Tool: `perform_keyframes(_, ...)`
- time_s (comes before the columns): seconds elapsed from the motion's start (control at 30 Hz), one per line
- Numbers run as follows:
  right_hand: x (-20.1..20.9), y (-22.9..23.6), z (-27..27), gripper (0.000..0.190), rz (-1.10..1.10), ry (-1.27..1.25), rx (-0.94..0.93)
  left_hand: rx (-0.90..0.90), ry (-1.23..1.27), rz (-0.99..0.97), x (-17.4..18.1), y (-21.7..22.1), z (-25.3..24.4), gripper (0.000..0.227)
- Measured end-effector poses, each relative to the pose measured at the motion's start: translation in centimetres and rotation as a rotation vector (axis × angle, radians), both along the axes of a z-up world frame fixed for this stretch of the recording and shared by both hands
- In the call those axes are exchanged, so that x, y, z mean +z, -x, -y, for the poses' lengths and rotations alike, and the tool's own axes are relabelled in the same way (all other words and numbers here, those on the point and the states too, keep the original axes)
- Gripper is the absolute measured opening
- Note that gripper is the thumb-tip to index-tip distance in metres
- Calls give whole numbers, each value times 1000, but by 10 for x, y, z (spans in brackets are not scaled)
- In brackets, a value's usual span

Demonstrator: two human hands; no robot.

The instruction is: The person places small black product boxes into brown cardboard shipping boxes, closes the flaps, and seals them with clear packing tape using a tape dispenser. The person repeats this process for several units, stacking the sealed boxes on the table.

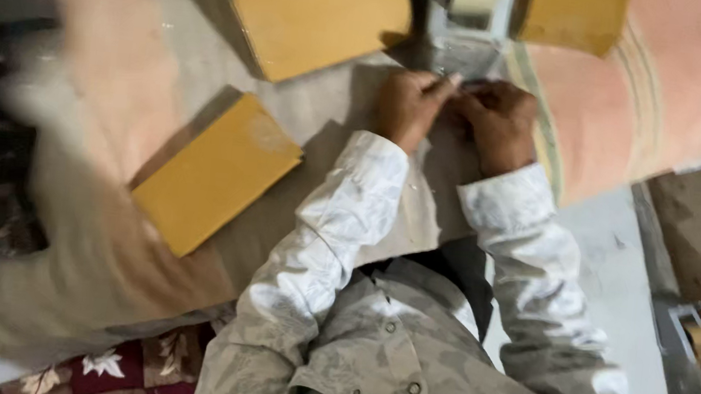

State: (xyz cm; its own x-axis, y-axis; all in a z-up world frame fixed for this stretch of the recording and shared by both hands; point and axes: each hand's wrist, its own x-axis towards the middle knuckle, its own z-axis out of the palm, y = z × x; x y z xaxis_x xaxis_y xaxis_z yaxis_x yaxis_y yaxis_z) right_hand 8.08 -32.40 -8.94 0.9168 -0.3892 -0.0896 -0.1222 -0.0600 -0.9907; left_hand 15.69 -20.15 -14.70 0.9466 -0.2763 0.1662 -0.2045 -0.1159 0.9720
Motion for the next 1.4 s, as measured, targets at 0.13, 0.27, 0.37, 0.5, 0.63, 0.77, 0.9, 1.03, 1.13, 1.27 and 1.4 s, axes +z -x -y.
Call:
perform_keyframes(0.13,18,26,-6,30,-12,-56,70,69,-197,-4,20,31,-29,46)
perform_keyframes(0.27,21,50,-14,39,-102,-76,179,172,-102,410,79,69,-123,35)
perform_keyframes(0.37,16,71,-18,43,-74,-156,227,153,-863,446,111,46,-215,73)
perform_keyframes(0.5,14,78,-27,50,25,-221,278,-422,-666,105,105,-1,-271,126)
perform_keyframes(0.63,22,85,-42,55,108,-286,315,-501,-671,74,98,-10,-269,105)
perform_keyframes(0.77,45,89,-57,62,127,-244,299,-305,-523,334,137,8,-271,67)
perform_keyframes(0.9,74,91,-79,65,322,-330,341,44,-293,660,155,53,-270,51)
perform_keyframes(1.03,97,85,-105,60,517,-325,433,381,-200,777,140,79,-248,47)
perform_keyframes(1.13,104,79,-129,60,501,-314,464,478,-194,781,129,105,-243,46)
perform_keyframes(1.27,113,73,-159,63,429,-360,496,477,-129,772,126,138,-233,45)
perform_keyframes(1.4,118,81,-175,70,360,-397,484,454,-56,741,117,155,-227,44)
